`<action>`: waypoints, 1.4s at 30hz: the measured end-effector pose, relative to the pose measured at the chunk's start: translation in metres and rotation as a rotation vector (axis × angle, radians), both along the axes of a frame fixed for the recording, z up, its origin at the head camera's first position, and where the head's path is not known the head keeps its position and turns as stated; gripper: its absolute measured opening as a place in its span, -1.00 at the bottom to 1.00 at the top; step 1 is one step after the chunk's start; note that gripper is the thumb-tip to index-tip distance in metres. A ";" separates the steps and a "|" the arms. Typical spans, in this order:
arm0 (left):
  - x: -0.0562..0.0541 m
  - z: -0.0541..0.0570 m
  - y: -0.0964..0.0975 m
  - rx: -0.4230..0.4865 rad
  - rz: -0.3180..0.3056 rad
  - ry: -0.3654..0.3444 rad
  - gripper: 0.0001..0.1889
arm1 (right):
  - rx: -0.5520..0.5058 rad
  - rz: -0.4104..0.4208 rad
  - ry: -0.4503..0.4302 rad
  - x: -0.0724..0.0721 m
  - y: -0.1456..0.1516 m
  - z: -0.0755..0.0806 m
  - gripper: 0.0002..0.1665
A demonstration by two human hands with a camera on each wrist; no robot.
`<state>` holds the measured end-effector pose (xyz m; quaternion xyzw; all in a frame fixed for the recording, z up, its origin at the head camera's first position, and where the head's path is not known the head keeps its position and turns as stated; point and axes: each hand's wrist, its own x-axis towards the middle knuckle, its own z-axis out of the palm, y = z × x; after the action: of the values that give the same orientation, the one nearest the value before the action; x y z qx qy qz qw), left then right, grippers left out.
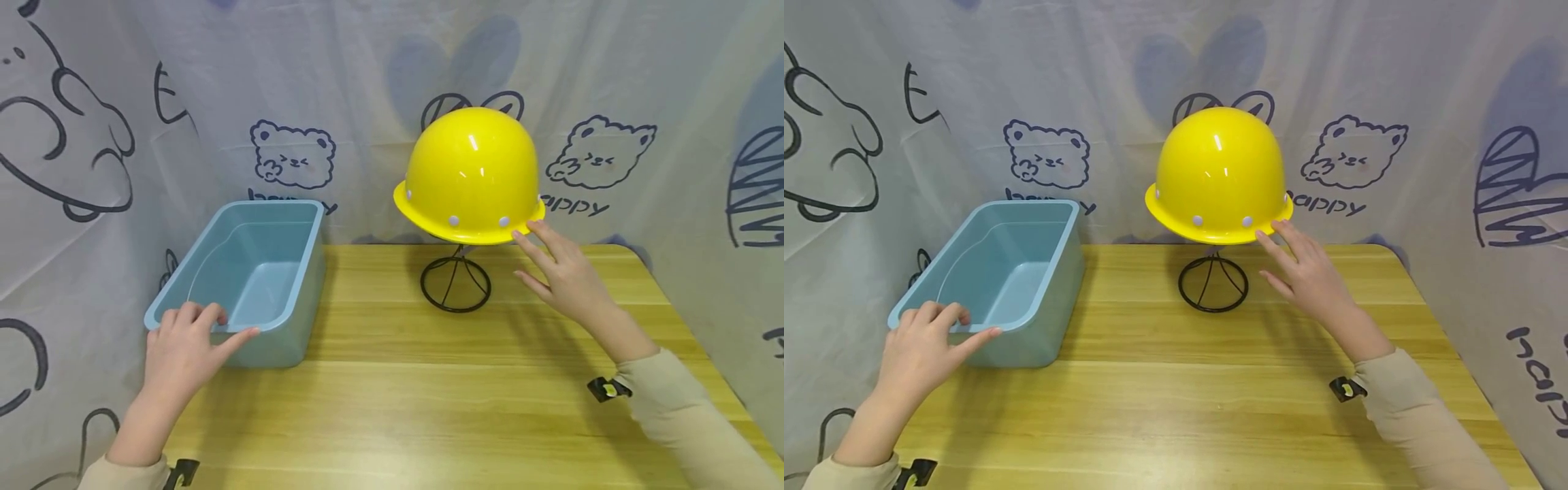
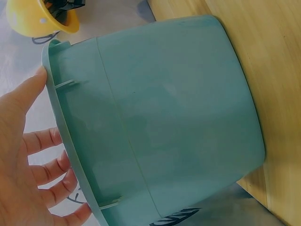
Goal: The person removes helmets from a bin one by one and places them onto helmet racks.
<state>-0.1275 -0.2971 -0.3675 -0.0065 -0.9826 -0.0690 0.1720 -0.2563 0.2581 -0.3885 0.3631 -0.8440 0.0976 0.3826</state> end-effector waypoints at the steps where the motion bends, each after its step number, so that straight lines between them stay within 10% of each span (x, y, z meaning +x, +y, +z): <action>1: 0.000 0.000 0.000 -0.001 -0.001 0.003 -0.44 | -0.006 0.004 0.004 0.000 0.000 -0.001 -0.31; 42: -0.001 0.000 -0.001 -0.013 0.003 0.017 -0.40 | -0.039 -0.029 0.024 -0.007 -0.001 -0.029 -0.29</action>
<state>-0.1284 -0.2976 -0.3675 -0.0068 -0.9816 -0.0625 0.1805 -0.2632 0.2573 -0.4176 0.3446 -0.8424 0.1043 0.4010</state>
